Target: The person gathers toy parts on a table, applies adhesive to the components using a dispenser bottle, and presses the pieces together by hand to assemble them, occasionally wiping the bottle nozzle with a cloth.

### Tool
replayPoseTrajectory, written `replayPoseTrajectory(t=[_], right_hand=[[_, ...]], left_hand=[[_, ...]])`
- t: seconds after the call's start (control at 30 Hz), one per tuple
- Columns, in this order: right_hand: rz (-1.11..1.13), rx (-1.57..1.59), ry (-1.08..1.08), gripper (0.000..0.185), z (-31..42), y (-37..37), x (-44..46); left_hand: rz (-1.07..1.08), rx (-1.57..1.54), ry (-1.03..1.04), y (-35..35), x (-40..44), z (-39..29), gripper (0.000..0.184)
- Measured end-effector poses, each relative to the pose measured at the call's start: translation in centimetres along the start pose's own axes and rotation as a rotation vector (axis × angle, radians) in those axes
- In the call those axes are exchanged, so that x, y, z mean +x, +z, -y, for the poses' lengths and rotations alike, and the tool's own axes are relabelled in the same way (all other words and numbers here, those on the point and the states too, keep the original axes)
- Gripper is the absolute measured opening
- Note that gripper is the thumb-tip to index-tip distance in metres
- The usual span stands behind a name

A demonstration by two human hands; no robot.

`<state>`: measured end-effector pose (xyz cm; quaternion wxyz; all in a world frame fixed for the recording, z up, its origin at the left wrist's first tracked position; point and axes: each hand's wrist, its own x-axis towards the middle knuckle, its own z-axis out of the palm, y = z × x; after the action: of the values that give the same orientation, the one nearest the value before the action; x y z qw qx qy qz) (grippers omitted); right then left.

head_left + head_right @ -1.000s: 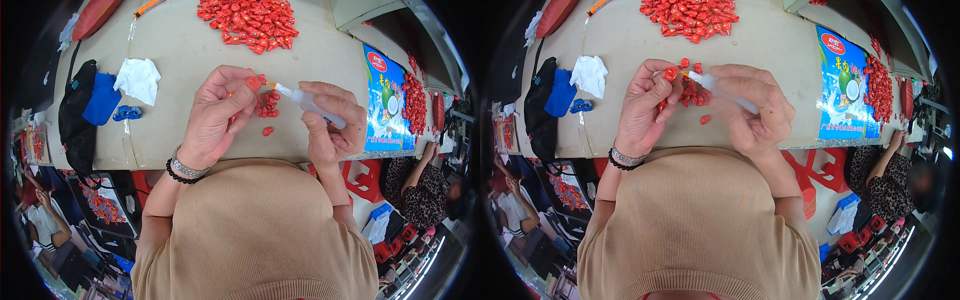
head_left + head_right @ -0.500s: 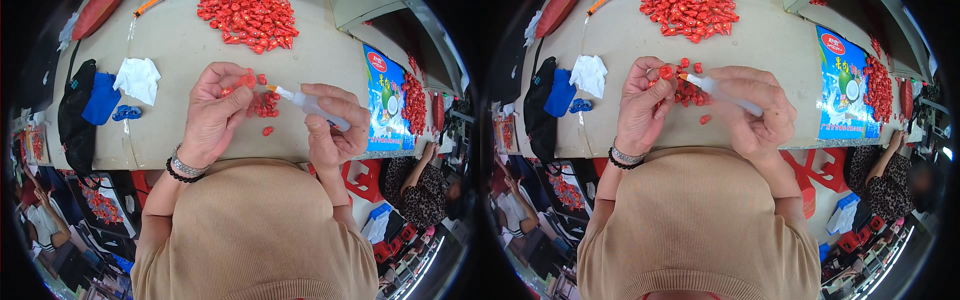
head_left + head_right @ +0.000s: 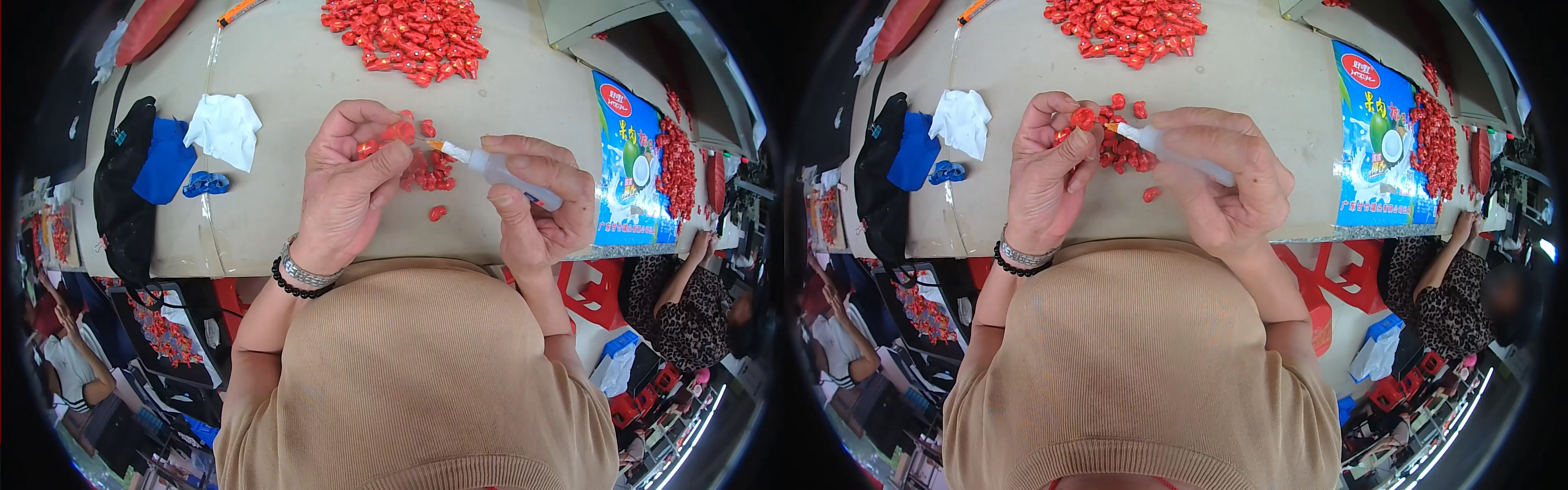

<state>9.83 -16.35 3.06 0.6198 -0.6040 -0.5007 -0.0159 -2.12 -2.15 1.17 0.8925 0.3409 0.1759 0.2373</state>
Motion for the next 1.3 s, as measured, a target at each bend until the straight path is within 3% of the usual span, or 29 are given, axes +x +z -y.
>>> replayPoseTrajectory(t=[0.27, 0.43, 0.63, 1.3], right_hand=[[-0.038, 0.011, -0.015, 0.025, -0.5, 0.2, 0.0], [-0.207, 0.274, 0.188, 0.022, -1.0, 0.5, -0.1], [-0.227, 0.471, 0.392, 0.019, -1.7, 0.7, -0.6], [-0.235, 0.607, 0.425, 0.02, -1.7, 0.7, -0.4]], left_hand=[[0.033, -0.027, -0.05, -0.1, 0.0, 0.0, 0.021], [0.064, -0.11, -0.119, -0.5, 0.2, 0.3, 0.025], [0.12, -0.149, -0.091, -0.9, 0.3, 0.7, 0.022], [0.084, -0.158, -0.139, -0.5, 0.2, 0.8, 0.024]])
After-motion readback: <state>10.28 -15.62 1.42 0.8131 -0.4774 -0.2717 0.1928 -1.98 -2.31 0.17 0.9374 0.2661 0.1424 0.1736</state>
